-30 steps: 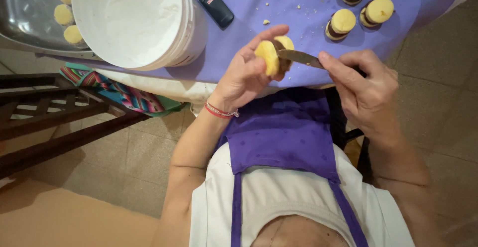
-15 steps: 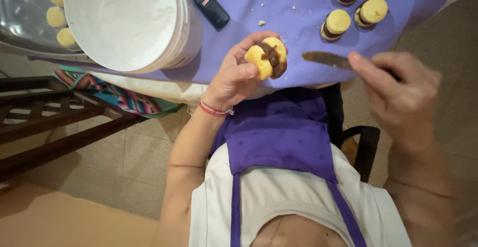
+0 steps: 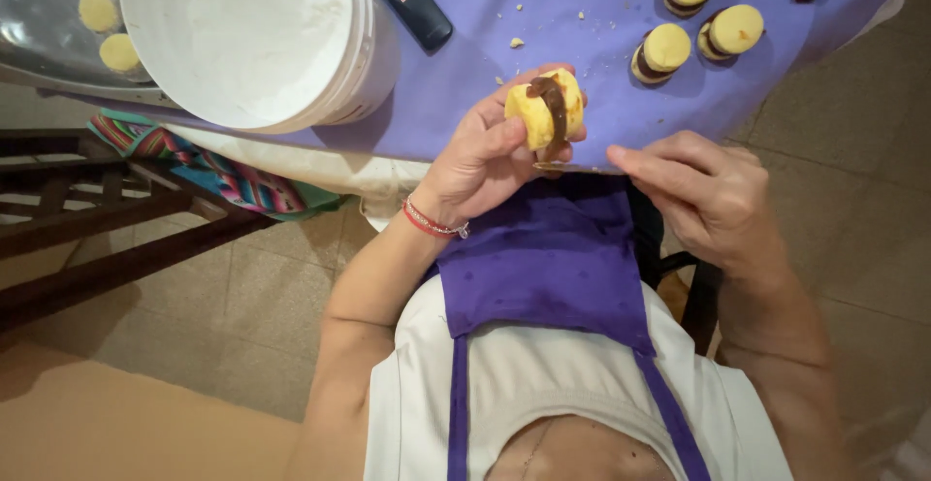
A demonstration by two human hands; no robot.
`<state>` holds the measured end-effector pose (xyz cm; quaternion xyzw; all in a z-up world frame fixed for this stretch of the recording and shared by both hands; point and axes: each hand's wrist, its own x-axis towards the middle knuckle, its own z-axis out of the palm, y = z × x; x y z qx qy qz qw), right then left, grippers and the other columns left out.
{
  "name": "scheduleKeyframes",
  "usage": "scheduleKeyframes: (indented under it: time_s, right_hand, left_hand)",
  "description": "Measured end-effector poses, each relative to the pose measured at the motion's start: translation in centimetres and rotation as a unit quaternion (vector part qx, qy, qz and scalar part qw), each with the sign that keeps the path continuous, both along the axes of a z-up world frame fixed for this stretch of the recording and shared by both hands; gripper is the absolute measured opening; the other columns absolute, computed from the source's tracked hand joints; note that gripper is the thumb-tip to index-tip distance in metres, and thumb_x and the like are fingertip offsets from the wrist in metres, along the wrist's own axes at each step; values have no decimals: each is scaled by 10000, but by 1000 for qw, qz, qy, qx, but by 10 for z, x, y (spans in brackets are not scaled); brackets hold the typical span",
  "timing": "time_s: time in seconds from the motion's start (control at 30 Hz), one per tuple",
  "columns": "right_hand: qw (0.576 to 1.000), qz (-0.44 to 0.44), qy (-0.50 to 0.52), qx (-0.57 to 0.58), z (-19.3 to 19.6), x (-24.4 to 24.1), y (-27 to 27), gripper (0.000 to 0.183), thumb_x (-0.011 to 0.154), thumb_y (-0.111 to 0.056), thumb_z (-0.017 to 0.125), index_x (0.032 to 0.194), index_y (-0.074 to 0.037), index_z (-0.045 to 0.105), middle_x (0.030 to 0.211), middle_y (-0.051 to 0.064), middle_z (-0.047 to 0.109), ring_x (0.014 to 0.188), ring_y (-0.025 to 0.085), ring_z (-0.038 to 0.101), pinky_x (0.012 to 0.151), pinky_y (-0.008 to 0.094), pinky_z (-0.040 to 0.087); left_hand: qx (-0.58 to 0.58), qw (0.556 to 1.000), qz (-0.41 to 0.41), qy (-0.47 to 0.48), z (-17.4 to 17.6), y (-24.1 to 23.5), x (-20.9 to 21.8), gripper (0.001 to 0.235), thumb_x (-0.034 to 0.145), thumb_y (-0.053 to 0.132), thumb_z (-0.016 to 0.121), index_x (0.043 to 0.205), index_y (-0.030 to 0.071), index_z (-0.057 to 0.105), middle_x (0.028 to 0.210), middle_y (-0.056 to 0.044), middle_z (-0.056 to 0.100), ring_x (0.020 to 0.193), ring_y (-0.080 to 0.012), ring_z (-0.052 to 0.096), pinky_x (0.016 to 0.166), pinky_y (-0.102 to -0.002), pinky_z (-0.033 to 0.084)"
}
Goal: Assemble cookies by spreading filling and coating them in powder.
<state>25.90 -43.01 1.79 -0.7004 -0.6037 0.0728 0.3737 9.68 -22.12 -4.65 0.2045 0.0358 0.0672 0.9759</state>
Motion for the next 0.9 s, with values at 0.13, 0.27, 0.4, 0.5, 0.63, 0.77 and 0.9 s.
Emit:
scheduleKeyframes:
  time_s: [0.13,0.27,0.4,0.5,0.63,0.77,0.9]
  right_hand:
    - [999,-20,17,22,-3,1,-1,359,951,35,781,1278,-108,745,1005,86,689,823,223,694,722,315,539]
    - [998,-31,-23,48,18,1,13,366,946,69,782,1272,-94,746,1003,92,673,828,221,670,702,311,528]
    - [993,-23,-106,51,30,5,19,398,890,100,786,1240,-90,769,978,83,648,754,208,617,650,319,491]
    - [986,-19,-158,53,33,10,16,420,845,96,809,1210,-109,790,942,73,639,705,208,578,619,332,458]
    - [974,-24,-220,36,33,21,-1,433,877,74,813,1243,-157,801,948,50,635,706,201,571,610,315,445]
    - [962,-37,-271,13,42,28,-8,430,876,72,798,1235,-163,813,922,44,641,721,209,581,607,314,456]
    - [967,-31,-251,10,47,27,-3,391,937,60,787,1261,-159,784,943,34,647,766,196,610,640,305,472]
  left_hand:
    - [-13,1000,-17,-7,3,3,-2,790,969,264,822,1586,10,398,1341,-99,605,1177,-236,656,963,-343,523]
    - [3,999,-44,-11,2,6,-5,793,963,260,829,1586,-10,419,1309,-105,620,1135,-237,663,990,-351,538]
    - [27,998,-55,-19,0,10,-5,713,961,239,841,1501,-53,476,1280,-130,652,1134,-232,661,965,-343,540]
    - [37,997,-68,-24,6,12,-6,693,944,208,851,1478,-64,503,1288,-140,665,1171,-236,663,1043,-353,530]
    - [64,995,-76,-15,7,17,-4,735,915,169,859,1518,-65,512,1294,-153,673,1193,-245,667,1109,-369,516]
    - [69,994,-76,-21,1,21,-4,722,905,167,867,1495,-77,528,1298,-141,670,1204,-238,672,1112,-357,522]
    - [107,992,-65,-27,7,23,-5,721,888,179,871,1477,-63,533,1264,-132,675,1157,-223,676,1057,-354,537]
